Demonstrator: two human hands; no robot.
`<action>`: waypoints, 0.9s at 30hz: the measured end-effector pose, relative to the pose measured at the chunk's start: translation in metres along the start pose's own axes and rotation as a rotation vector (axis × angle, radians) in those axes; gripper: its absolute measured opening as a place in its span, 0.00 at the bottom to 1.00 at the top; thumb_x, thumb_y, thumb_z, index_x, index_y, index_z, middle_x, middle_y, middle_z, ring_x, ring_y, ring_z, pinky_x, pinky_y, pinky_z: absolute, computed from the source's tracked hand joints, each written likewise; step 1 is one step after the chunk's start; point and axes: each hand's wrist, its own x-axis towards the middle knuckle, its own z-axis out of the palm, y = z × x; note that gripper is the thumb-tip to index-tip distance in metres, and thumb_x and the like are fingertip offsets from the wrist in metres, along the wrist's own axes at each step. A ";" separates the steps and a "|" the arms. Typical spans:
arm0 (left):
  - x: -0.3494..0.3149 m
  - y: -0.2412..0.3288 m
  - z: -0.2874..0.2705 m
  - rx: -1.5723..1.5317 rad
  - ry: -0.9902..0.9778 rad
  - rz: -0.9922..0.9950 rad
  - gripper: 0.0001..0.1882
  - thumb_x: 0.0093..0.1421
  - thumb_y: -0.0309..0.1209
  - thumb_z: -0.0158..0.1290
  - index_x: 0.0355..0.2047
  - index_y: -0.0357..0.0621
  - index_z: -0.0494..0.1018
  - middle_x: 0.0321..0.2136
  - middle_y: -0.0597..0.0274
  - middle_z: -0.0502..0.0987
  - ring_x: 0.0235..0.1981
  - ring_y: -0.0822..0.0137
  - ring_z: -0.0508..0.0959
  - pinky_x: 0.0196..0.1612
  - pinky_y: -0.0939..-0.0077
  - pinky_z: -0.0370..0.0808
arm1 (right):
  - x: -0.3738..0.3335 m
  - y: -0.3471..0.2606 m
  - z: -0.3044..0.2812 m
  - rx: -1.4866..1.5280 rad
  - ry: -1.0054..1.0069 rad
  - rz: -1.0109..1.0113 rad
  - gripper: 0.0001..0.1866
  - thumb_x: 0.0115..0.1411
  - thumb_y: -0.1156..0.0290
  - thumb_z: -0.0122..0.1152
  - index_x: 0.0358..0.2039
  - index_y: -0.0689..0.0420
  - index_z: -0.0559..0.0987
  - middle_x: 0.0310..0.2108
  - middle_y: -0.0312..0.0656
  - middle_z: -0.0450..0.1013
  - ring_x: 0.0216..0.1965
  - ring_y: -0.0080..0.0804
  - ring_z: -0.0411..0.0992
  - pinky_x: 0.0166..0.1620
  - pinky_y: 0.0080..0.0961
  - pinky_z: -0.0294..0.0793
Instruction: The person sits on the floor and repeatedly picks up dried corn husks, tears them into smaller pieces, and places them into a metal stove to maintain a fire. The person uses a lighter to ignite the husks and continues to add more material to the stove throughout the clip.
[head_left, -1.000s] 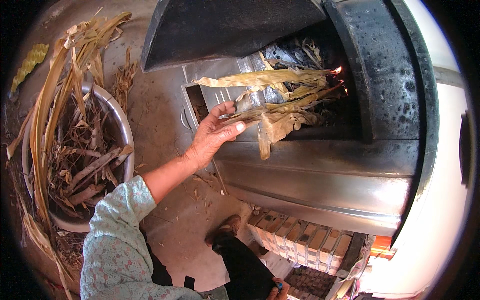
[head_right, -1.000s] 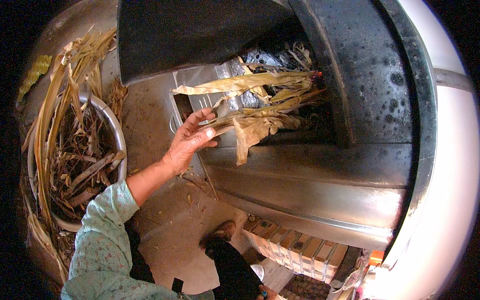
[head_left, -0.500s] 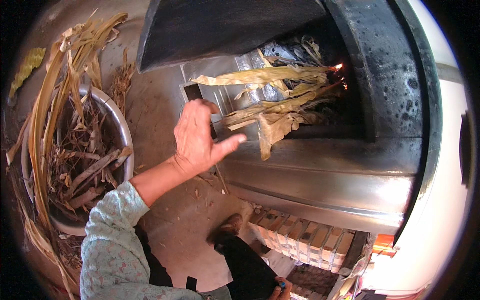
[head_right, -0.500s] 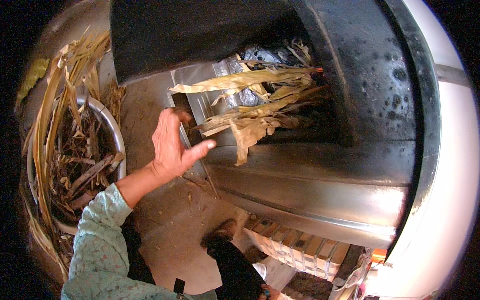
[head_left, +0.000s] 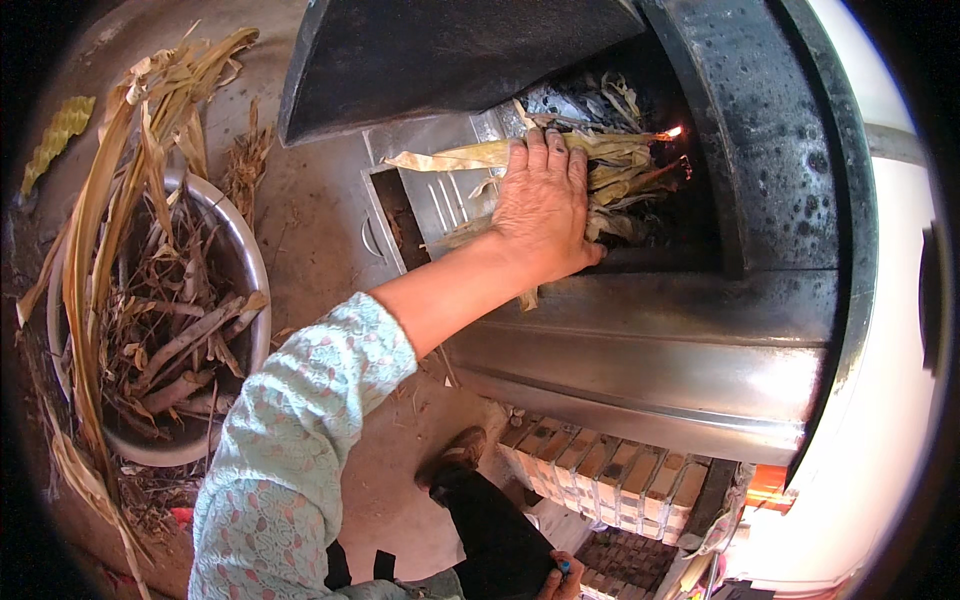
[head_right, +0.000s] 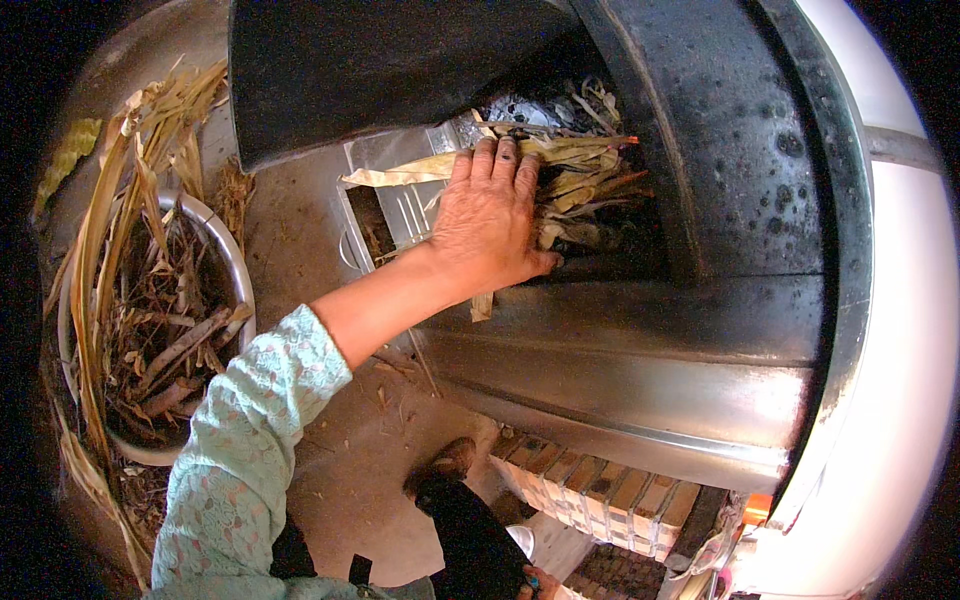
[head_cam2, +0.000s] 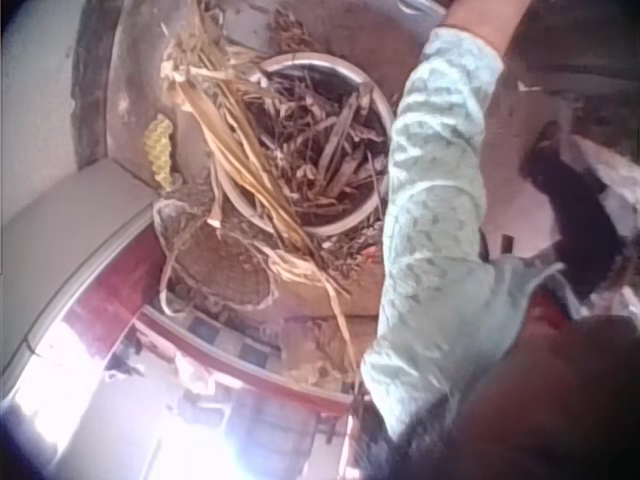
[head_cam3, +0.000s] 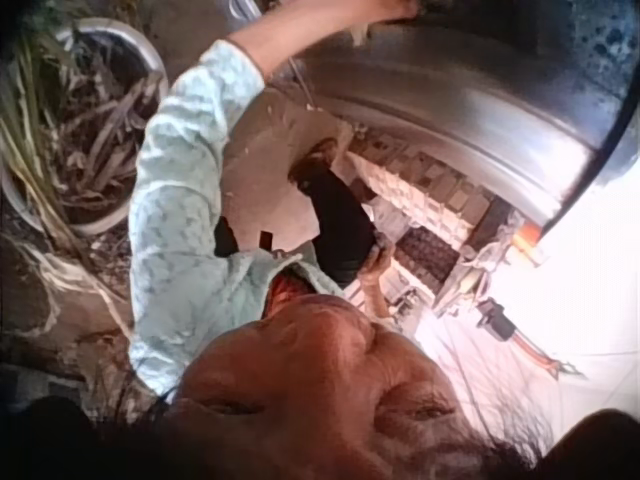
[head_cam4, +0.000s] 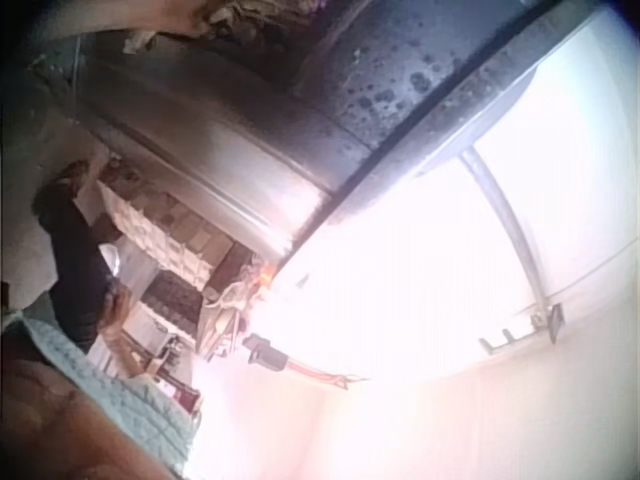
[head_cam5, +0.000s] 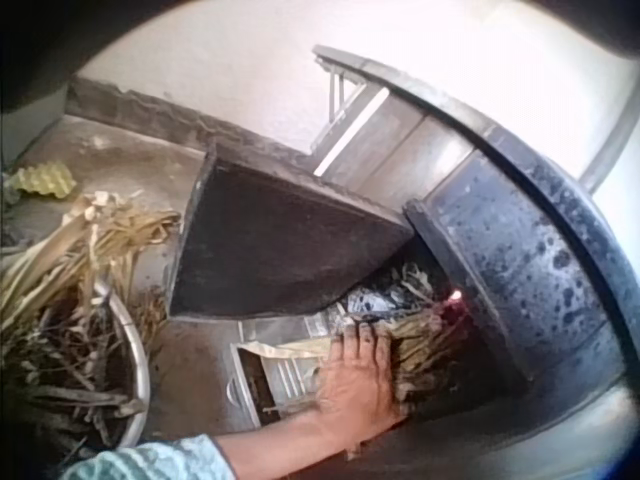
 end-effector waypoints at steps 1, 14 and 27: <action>0.003 0.001 0.000 0.005 -0.023 -0.006 0.50 0.42 0.56 0.58 0.56 0.30 0.57 0.54 0.38 0.59 0.57 0.44 0.57 0.59 0.54 0.51 | 0.000 -0.001 -0.001 -0.003 -0.004 -0.005 0.13 0.60 0.72 0.42 0.40 0.67 0.71 0.37 0.52 0.69 0.39 0.43 0.68 0.45 0.32 0.67; 0.028 0.006 0.022 0.241 -0.139 -0.043 0.45 0.48 0.46 0.55 0.60 0.32 0.50 0.56 0.41 0.58 0.57 0.47 0.57 0.60 0.54 0.50 | 0.004 -0.006 -0.002 0.013 -0.006 0.006 0.14 0.62 0.68 0.44 0.40 0.65 0.72 0.37 0.51 0.70 0.39 0.44 0.68 0.44 0.33 0.67; 0.042 0.011 0.039 0.368 -0.038 -0.006 0.22 0.54 0.29 0.43 0.50 0.35 0.65 0.40 0.56 0.69 0.44 0.60 0.65 0.49 0.67 0.59 | -0.001 0.000 -0.001 0.050 -0.003 0.006 0.14 0.61 0.71 0.44 0.41 0.66 0.71 0.39 0.52 0.70 0.40 0.44 0.68 0.46 0.33 0.67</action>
